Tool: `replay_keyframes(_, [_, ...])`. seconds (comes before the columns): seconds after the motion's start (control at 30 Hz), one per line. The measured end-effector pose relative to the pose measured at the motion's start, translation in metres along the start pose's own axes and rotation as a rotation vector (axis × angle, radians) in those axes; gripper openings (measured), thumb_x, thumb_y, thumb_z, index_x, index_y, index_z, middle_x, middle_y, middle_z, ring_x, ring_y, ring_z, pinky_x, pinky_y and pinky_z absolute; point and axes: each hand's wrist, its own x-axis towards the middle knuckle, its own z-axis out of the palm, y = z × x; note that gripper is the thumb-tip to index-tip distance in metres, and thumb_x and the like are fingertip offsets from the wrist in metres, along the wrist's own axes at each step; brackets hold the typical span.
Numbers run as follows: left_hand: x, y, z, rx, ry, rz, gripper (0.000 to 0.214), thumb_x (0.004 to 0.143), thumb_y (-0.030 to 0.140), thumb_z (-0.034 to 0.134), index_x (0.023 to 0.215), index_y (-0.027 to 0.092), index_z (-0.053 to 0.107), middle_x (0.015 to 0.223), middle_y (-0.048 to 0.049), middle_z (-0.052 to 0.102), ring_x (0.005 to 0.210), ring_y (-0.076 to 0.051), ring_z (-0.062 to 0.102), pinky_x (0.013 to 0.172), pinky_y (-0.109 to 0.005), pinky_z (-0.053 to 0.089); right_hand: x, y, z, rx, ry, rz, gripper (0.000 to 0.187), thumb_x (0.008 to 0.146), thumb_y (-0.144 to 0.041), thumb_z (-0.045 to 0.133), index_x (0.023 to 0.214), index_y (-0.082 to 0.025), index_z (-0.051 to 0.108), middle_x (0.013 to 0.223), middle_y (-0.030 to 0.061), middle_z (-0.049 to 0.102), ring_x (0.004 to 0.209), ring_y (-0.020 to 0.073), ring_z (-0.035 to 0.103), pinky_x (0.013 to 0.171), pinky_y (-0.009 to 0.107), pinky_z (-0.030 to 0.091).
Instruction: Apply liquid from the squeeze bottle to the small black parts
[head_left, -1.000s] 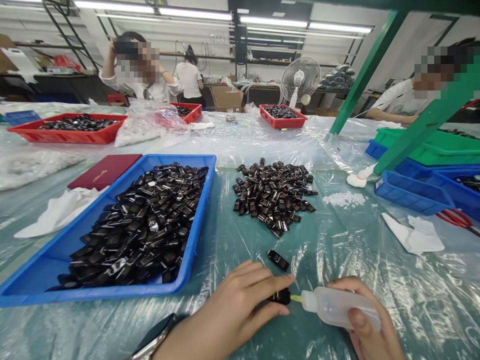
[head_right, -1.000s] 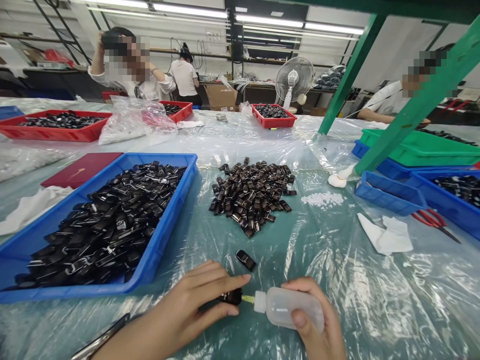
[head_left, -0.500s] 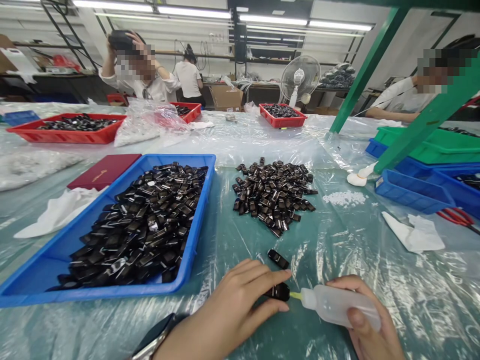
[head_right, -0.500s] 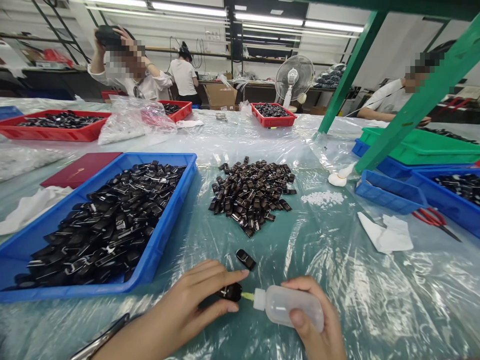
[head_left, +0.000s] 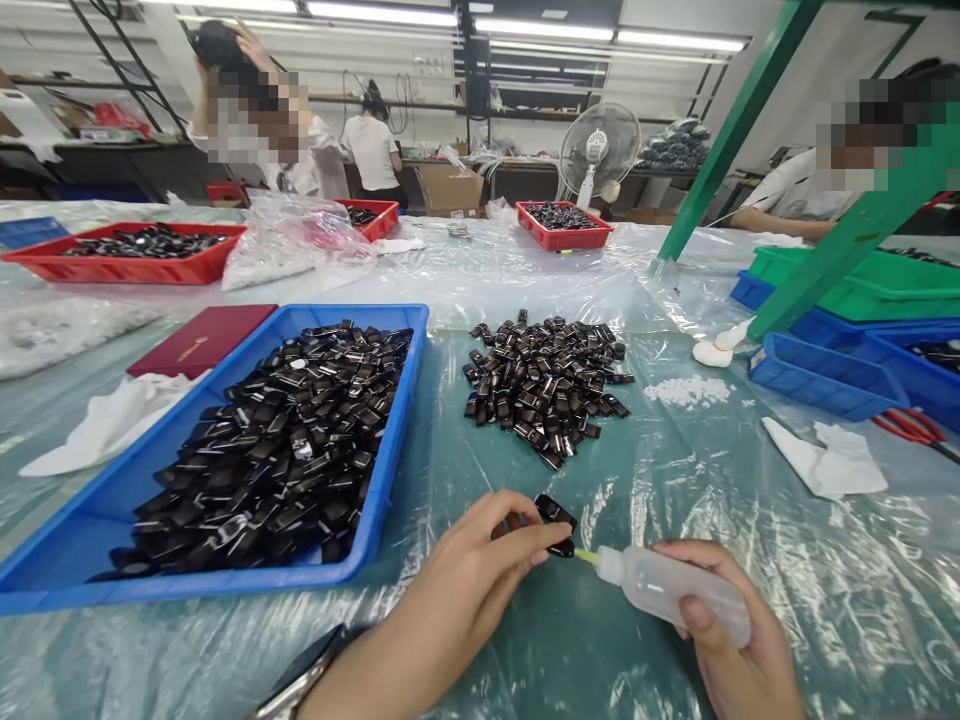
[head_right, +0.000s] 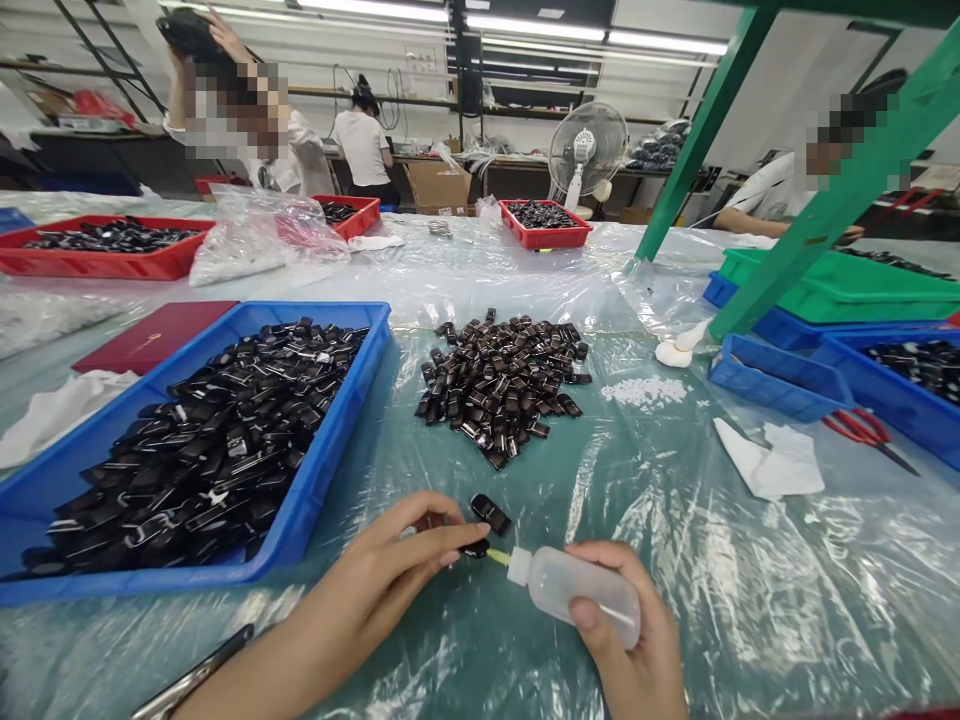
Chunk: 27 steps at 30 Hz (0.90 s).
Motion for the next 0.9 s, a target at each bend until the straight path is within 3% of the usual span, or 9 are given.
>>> replay_keyframes(0.3, [-0.0004,-0.0046,0.0033,-0.011,0.112,0.050,0.032,0.102,0.014,0.049,0.130,0.028,0.056,0.116,-0.0068,0.056,0.104,-0.023,0.060,0.083,-0.036,0.050,0.0002,0.0005,-0.0017,0.047,-0.034,0.041,0.054,0.063,-0.076,0.072,0.080,-0.024,0.068,0.081,0.0045,0.057,0.066,0.0192,0.053,0.056,0.026,0.042])
replay_keyframes(0.9, [-0.0035,-0.0010,0.0039,0.037,0.091,0.075,0.030,0.101,0.010,0.048,0.127,0.025,0.053,0.117,-0.0073,0.053,0.104,-0.022,0.056,0.082,-0.034,0.049,-0.0001,0.0017,-0.0012,0.079,-0.009,0.100,0.051,0.059,-0.075,0.074,0.076,-0.026,0.070,0.079,0.0043,0.058,0.067,0.0187,0.054,0.054,0.023,0.042])
